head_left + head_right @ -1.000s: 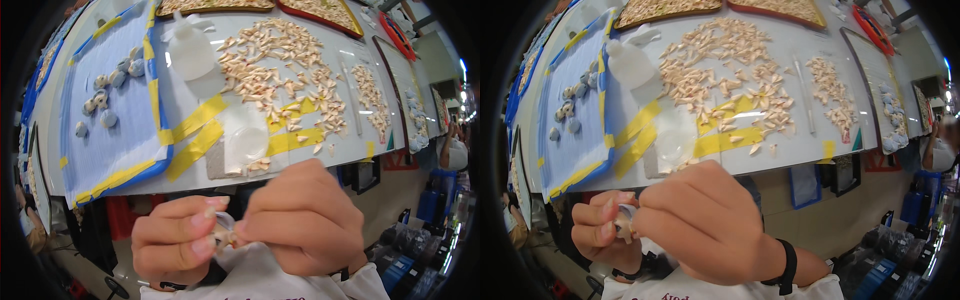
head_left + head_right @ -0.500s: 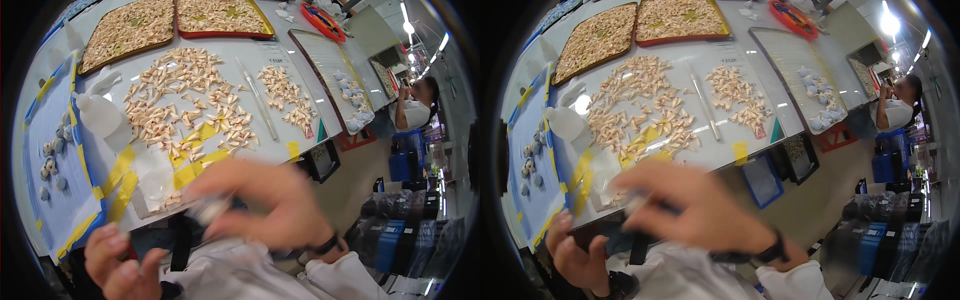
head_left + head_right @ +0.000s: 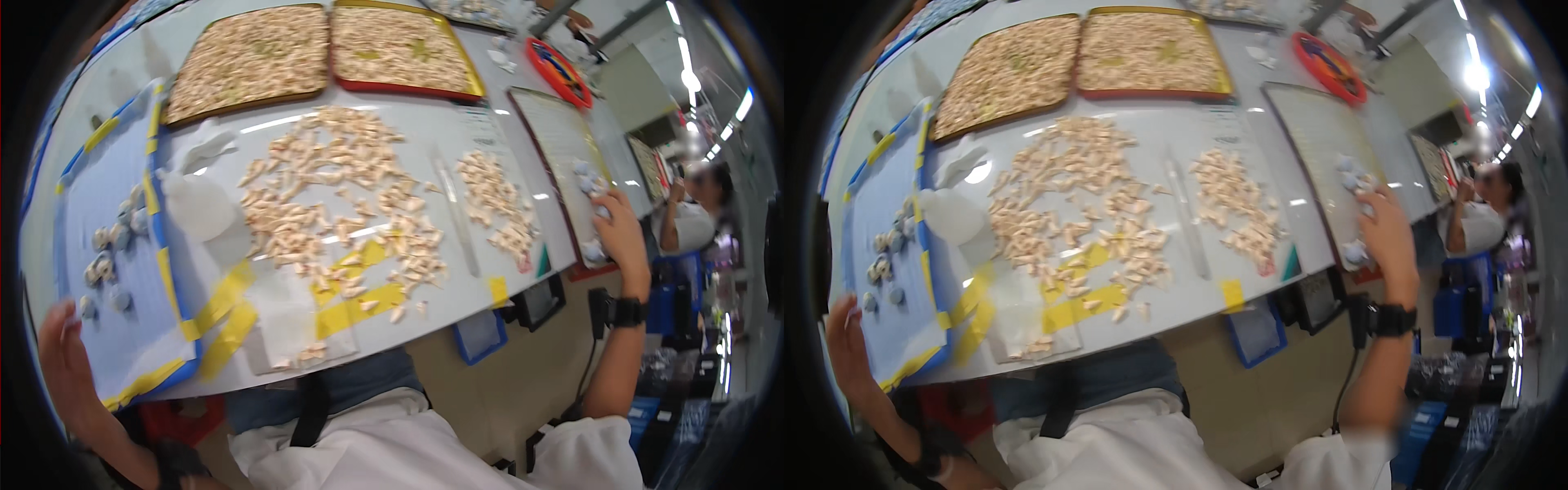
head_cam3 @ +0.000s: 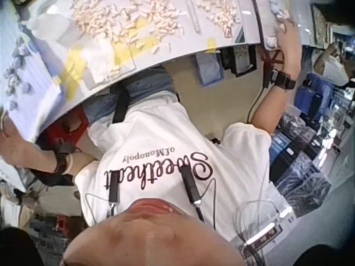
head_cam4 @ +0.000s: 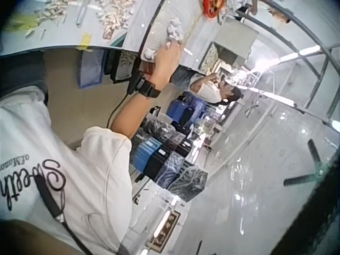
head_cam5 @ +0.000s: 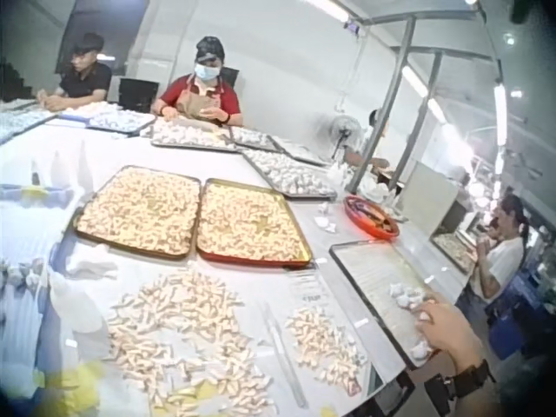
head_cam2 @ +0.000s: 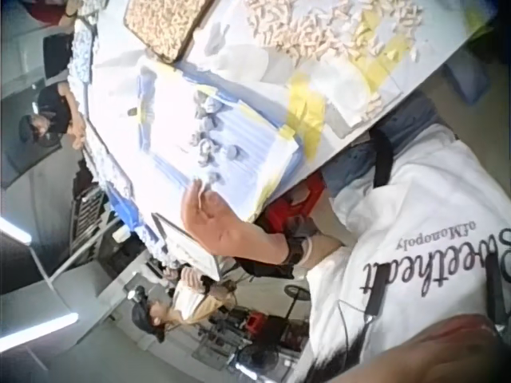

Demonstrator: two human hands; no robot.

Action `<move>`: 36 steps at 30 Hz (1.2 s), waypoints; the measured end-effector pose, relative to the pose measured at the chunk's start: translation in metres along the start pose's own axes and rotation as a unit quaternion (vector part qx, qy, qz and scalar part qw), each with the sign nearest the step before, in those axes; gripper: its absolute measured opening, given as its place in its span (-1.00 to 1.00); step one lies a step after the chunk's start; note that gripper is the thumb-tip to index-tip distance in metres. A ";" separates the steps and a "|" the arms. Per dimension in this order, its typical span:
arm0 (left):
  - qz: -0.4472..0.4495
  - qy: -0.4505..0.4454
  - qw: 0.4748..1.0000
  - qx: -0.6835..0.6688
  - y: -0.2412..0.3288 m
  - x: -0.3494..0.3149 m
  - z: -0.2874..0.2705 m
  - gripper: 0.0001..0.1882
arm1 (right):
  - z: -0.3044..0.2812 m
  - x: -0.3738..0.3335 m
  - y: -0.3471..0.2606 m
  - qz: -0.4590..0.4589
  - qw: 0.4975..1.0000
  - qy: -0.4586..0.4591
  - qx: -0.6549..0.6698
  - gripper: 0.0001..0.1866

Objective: The person assembles hair for small doll heads by picking up individual white hair strands from a tray and attaching them to the heads. The person repeatedly picks up strands, applies them to the doll's head, and places the finished heads on a blue tray. The process involves precise hand movements to position the hair correctly.

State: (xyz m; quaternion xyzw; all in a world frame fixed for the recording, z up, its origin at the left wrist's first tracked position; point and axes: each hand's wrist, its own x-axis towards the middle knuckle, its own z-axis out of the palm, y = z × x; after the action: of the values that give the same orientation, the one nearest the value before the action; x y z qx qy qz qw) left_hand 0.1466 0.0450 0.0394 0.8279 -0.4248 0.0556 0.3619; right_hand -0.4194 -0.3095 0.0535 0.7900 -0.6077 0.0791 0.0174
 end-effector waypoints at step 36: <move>0.007 -0.158 0.986 0.055 0.080 0.000 0.035 -0.77 | 0.011 0.014 -0.260 -0.334 0.895 -0.099 0.277 -0.91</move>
State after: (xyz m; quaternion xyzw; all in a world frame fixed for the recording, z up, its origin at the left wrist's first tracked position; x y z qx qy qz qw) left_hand 0.0801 -0.0075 0.0580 0.8418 -0.4788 -0.0498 0.2440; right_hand -0.1639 -0.2567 0.0627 0.9230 -0.2599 0.1554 -0.2374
